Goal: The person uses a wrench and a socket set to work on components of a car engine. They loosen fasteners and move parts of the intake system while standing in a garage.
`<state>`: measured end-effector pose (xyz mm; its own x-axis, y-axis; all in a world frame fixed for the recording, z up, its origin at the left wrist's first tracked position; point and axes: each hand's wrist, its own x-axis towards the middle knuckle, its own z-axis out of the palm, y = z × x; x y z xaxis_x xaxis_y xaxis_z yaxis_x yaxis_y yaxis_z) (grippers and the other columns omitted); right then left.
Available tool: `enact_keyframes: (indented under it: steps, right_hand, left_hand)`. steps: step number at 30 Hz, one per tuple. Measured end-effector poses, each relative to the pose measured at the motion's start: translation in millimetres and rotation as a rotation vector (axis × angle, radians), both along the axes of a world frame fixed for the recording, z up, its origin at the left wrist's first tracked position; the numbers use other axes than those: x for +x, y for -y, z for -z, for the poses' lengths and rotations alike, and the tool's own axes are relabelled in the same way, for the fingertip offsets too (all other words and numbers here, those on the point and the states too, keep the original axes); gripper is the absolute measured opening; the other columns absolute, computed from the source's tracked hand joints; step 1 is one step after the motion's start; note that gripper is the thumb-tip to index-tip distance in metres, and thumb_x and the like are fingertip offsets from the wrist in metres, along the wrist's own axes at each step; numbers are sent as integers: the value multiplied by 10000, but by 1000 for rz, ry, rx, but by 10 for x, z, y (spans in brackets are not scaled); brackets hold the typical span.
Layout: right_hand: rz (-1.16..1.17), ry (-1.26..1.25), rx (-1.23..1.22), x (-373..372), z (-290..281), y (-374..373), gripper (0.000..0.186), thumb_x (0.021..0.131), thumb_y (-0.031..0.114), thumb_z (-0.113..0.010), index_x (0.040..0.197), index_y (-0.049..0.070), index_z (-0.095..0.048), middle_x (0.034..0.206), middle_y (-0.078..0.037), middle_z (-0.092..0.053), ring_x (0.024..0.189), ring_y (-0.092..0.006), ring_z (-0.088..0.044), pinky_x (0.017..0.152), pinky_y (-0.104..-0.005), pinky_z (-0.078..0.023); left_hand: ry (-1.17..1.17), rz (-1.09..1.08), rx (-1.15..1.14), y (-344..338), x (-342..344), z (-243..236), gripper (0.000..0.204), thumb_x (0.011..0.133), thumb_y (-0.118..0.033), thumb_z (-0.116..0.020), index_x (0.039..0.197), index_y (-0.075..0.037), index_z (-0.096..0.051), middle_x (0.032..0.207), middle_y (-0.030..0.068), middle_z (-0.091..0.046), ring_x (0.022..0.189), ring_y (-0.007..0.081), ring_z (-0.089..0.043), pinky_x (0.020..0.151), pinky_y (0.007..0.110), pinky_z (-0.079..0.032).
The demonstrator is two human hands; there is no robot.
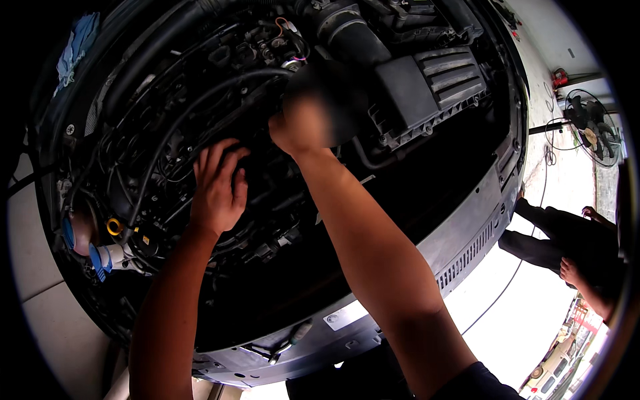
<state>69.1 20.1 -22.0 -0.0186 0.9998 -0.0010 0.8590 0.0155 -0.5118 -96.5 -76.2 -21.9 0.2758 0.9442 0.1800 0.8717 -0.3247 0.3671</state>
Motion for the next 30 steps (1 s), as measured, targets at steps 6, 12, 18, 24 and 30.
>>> enact_keyframes:
  steps: [6, 12, 18, 24, 30]
  right_hand:
    - [-4, 34, -314, 537, -332, 409, 376, 753, 153, -714, 1112, 67, -646, 1037, -152, -686, 981, -329, -677, 843, -402, -550]
    - [-59, 74, -263, 793, 185, 95, 487, 837, 324, -671, 1266, 115, -572, 1140, -121, -681, 1039, -307, -667, 860, -399, -543]
    - [-291, -150, 225, 881, 600, -139, 584, 866, 403, -623, 1374, 167, -457, 1175, -105, -646, 1094, -270, -618, 886, -401, -519]
    - [-266, -493, -92, 825, -174, 445, 151, 883, 18, -549, 1014, -19, -616, 751, -82, -601, 633, -146, -602, 581, -307, -488]
    - [-256, -830, -199, 442, -581, 1354, 107, 912, -19, -514, 899, -60, -613, 646, -51, -569, 540, -120, -542, 513, -283, -419]
  left_hand:
    - [-8, -5, -1, 36, -59, 28, 315, 884, -97, -475, 1178, -65, -581, 1300, 109, -492, 1230, 323, -436, 1072, 456, -330]
    - [1, -16, -6, 25, -36, 9, 322, 860, -87, -517, 1175, -94, -578, 1298, 91, -490, 1249, 311, -433, 1082, 473, -322]
    - [-3, -17, -23, 4, 23, 29, 323, 859, -90, -521, 1177, -97, -576, 1311, 88, -477, 1264, 311, -418, 1090, 475, -320]
    - [-35, -16, 4, 48, -90, 21, 417, 907, -162, -522, 1315, -79, -500, 1414, 110, -409, 1315, 338, -384, 1116, 490, -307]
    - [54, 178, 259, 8, -4, -59, 590, 930, -371, -594, 1416, -69, -449, 1515, 152, -334, 1400, 395, -313, 1139, 560, -269]
